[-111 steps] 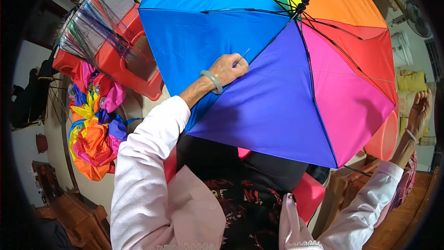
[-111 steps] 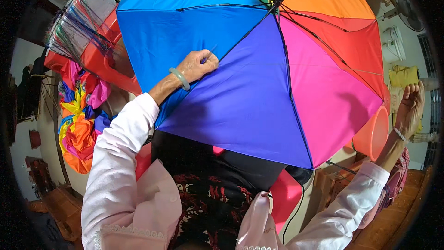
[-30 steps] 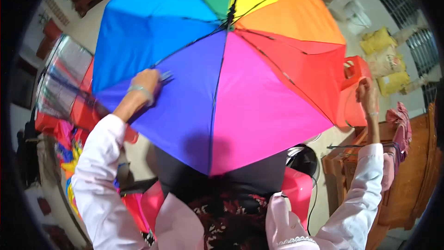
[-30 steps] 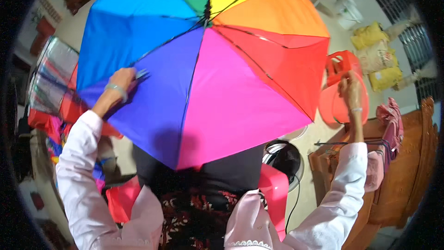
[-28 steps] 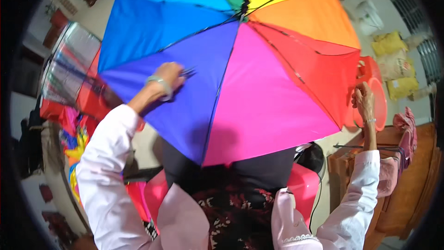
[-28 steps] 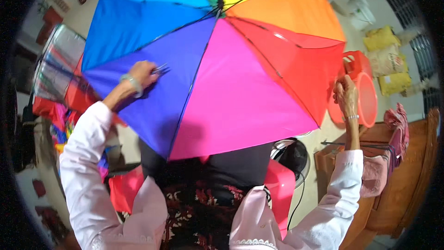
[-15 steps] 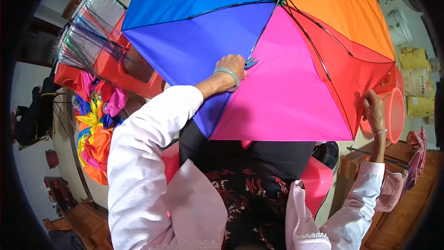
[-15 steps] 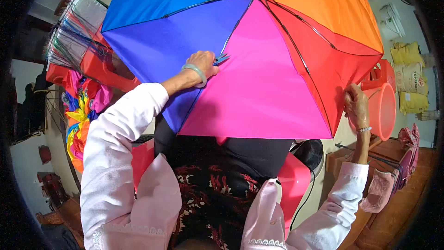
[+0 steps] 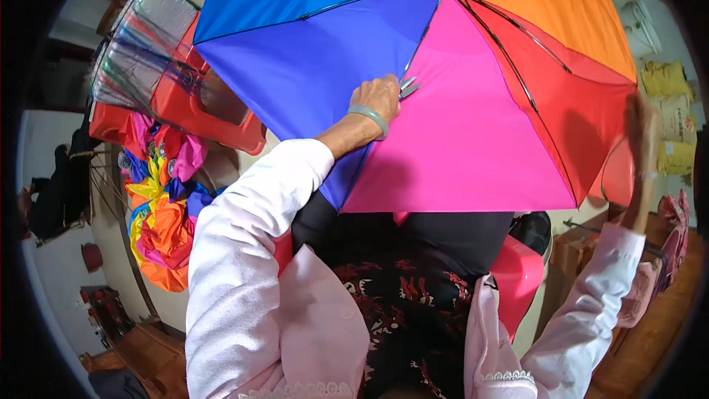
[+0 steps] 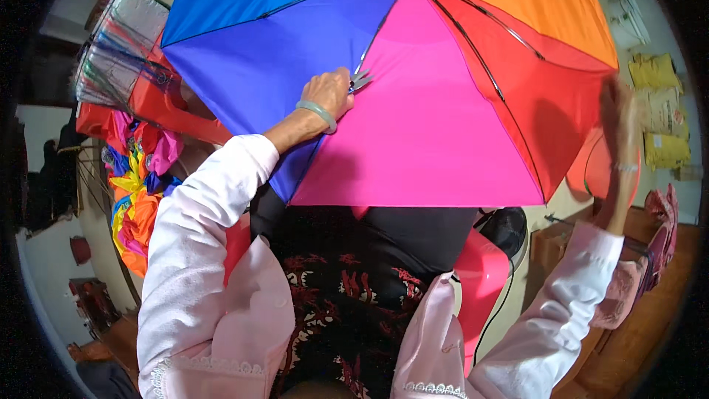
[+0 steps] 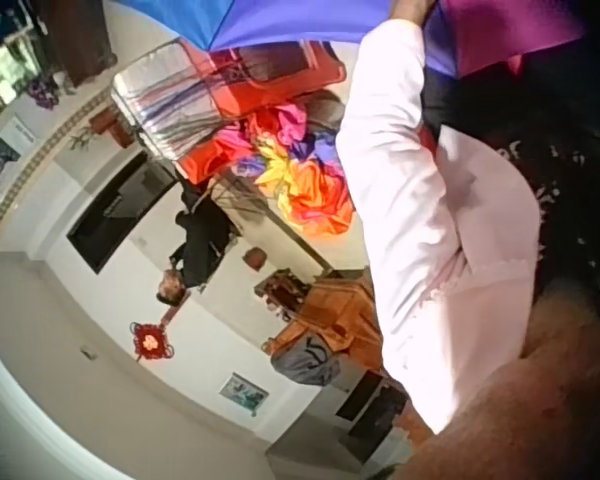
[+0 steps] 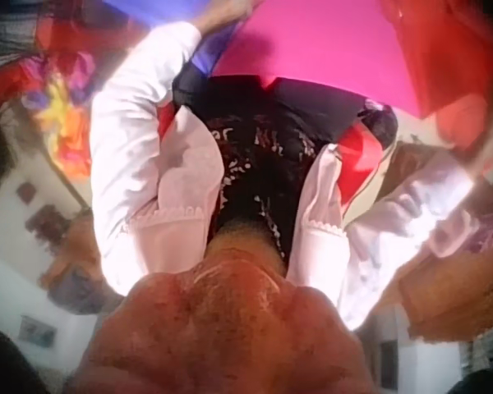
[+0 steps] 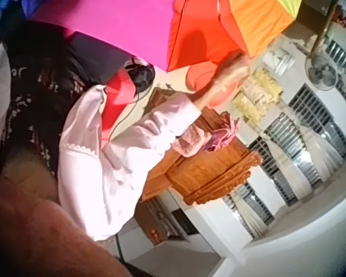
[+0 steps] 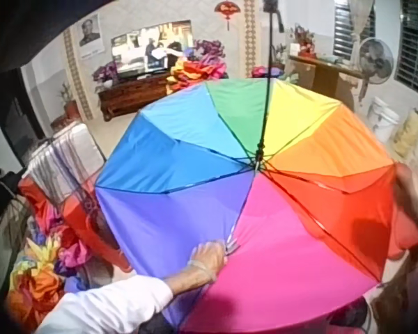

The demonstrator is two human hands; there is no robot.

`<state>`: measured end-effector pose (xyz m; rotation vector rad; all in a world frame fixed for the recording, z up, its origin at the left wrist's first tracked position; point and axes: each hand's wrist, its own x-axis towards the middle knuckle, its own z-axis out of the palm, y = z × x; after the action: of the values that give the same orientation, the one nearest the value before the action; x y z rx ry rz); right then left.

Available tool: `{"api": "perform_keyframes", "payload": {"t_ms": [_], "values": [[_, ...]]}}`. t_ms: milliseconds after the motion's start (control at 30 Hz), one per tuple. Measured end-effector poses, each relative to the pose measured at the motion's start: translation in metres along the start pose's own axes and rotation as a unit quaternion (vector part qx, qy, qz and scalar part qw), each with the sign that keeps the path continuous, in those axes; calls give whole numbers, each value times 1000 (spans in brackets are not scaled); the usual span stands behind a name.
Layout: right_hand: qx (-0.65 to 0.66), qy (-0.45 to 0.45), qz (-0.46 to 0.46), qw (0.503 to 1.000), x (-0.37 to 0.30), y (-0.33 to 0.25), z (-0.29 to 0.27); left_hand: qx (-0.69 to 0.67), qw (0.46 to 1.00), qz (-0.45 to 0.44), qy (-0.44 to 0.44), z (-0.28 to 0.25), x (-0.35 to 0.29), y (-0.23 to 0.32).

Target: Repairing or disassembling a colorful umbrella using a small cutting tool to unpick seams.

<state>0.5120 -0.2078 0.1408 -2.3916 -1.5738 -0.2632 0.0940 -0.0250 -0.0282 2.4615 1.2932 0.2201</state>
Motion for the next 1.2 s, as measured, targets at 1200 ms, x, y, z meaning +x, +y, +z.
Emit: {"api": "perform_keyframes", "payload": {"t_ms": [1200], "values": [[208, -290, -123, 926, -52, -309, 206, -537, 789, -281, -102, -7, -15, -18]]}}
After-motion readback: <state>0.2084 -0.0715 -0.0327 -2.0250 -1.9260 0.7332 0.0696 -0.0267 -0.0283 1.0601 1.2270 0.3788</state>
